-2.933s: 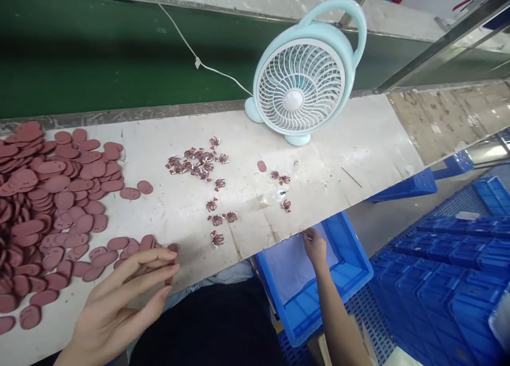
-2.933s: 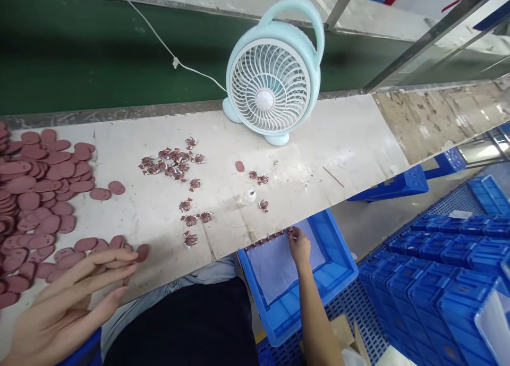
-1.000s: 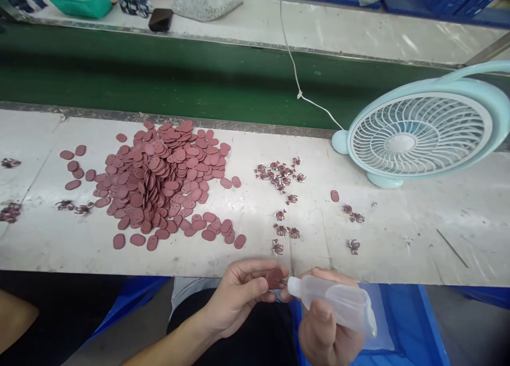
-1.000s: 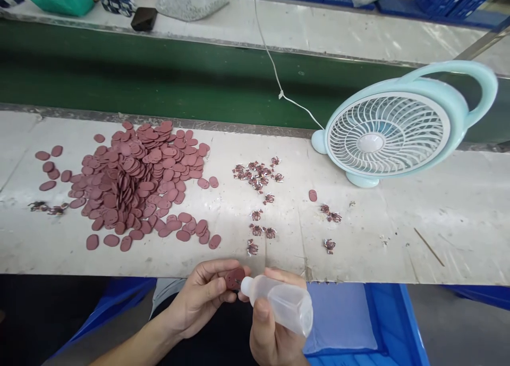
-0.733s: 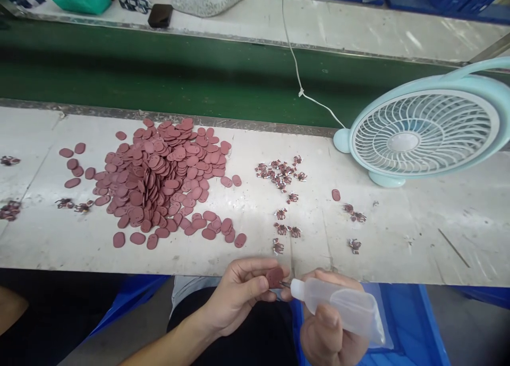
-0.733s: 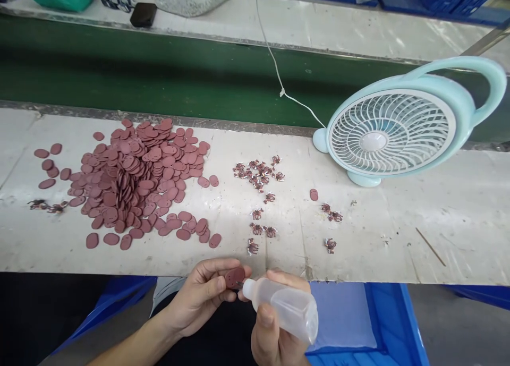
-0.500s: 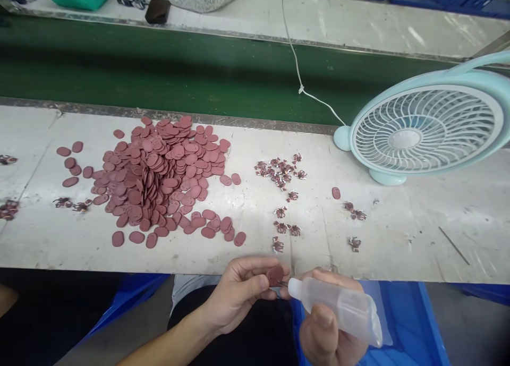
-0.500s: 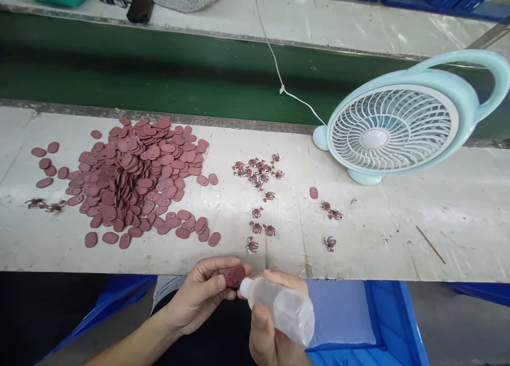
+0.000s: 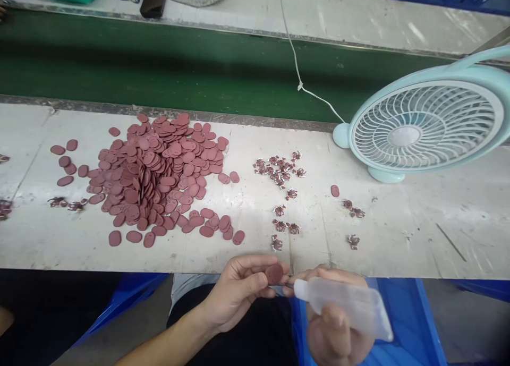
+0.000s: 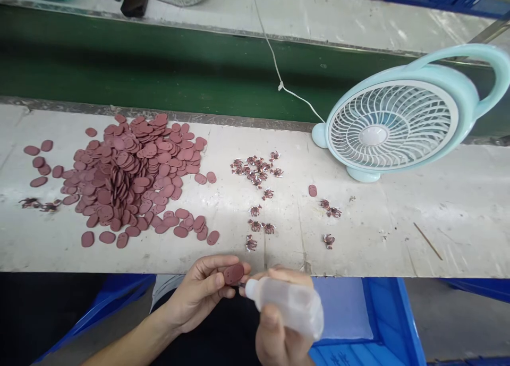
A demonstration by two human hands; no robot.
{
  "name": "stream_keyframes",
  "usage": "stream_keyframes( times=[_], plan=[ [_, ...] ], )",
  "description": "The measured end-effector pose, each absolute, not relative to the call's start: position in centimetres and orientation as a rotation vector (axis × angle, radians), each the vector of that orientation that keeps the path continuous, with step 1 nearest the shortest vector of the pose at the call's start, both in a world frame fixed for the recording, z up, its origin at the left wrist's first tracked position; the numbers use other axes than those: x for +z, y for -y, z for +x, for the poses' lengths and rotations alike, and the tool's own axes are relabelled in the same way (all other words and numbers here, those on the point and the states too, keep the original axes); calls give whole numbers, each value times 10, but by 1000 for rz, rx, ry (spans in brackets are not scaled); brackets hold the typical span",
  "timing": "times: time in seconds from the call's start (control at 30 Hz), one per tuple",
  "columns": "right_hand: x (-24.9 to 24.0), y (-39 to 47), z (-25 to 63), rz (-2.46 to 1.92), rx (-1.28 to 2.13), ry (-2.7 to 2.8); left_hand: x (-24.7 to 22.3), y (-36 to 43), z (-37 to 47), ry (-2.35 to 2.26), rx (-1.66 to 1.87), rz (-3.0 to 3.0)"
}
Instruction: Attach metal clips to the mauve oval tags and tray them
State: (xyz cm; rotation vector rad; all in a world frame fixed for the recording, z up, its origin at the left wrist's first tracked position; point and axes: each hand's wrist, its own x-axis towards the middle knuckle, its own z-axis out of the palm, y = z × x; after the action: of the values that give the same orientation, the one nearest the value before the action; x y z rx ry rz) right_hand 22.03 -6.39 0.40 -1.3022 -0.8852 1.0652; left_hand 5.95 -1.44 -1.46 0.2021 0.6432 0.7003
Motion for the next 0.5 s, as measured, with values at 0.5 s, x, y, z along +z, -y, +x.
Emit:
stream_keyframes(
  times=[0.5],
  plan=[
    [-48,12,347,-403,1494,-238,-20,10,43,-711,739,167]
  ],
)
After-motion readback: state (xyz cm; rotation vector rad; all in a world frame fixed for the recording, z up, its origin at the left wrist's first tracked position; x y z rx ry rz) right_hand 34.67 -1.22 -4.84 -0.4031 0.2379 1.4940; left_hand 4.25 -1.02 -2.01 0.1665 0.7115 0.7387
